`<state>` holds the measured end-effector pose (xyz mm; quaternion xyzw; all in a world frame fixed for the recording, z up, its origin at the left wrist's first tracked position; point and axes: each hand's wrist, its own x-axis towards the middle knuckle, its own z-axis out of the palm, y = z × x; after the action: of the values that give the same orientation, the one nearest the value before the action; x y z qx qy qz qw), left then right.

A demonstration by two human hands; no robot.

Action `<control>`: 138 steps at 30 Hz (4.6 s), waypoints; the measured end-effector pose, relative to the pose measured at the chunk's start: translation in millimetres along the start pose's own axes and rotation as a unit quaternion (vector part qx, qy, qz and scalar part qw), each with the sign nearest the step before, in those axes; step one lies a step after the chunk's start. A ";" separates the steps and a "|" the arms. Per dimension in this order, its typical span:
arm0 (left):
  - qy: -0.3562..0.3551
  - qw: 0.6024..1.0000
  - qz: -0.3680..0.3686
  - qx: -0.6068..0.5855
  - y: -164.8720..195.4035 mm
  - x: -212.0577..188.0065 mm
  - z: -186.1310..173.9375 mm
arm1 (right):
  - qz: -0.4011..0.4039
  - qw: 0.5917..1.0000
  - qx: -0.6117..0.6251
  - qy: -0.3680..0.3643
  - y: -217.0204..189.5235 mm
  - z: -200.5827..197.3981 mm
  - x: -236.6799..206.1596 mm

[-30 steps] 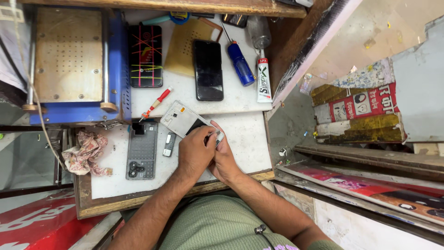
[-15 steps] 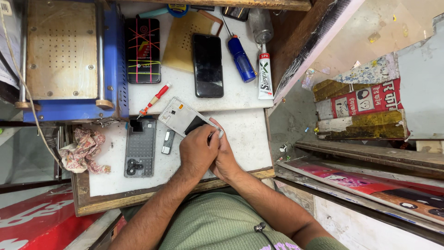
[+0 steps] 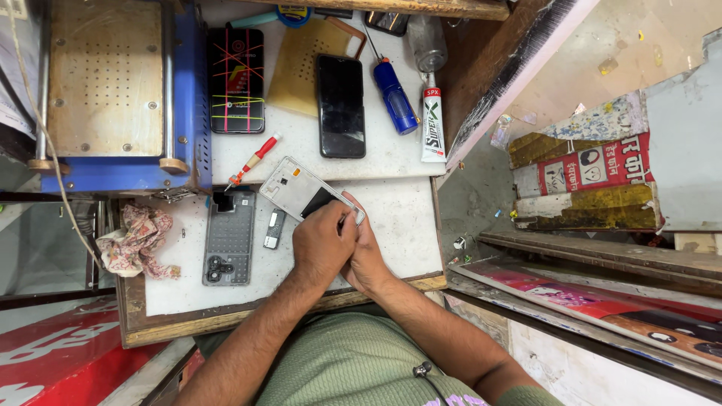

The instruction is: The person cleans a white mobile phone with a cloth, then removes its back cover and battery. They wipe the keypad and back cover, reinsert the battery, and reattach the back cover. The person also handles a black mobile phone, removing its back cover and battery, and places the components on the workbench.

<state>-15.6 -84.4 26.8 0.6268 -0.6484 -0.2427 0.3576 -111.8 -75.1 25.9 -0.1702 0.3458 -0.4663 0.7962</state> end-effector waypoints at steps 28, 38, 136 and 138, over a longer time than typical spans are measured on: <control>-0.038 0.999 -0.023 0.015 2.8 2.3 -1.2 | 0.004 1.000 -0.010 0.019 0.9 2.6 0.3; -0.062 0.998 -0.028 0.000 0.2 5.6 -6.2 | 0.002 1.000 -0.008 -0.012 0.7 3.1 2.2; 0.038 0.981 -0.104 -0.159 -40.4 -23.4 -95.7 | -0.256 0.651 -0.710 -0.078 -17.4 30.2 -0.5; 0.035 0.983 -0.091 -0.153 -39.1 -22.4 -95.7 | -0.258 0.644 -0.716 -0.075 -17.5 28.6 0.4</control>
<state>82.0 -53.3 53.4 0.6294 -0.5309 -0.3482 0.4479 -102.3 -85.8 56.2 -0.8041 0.4531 -0.2453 0.2966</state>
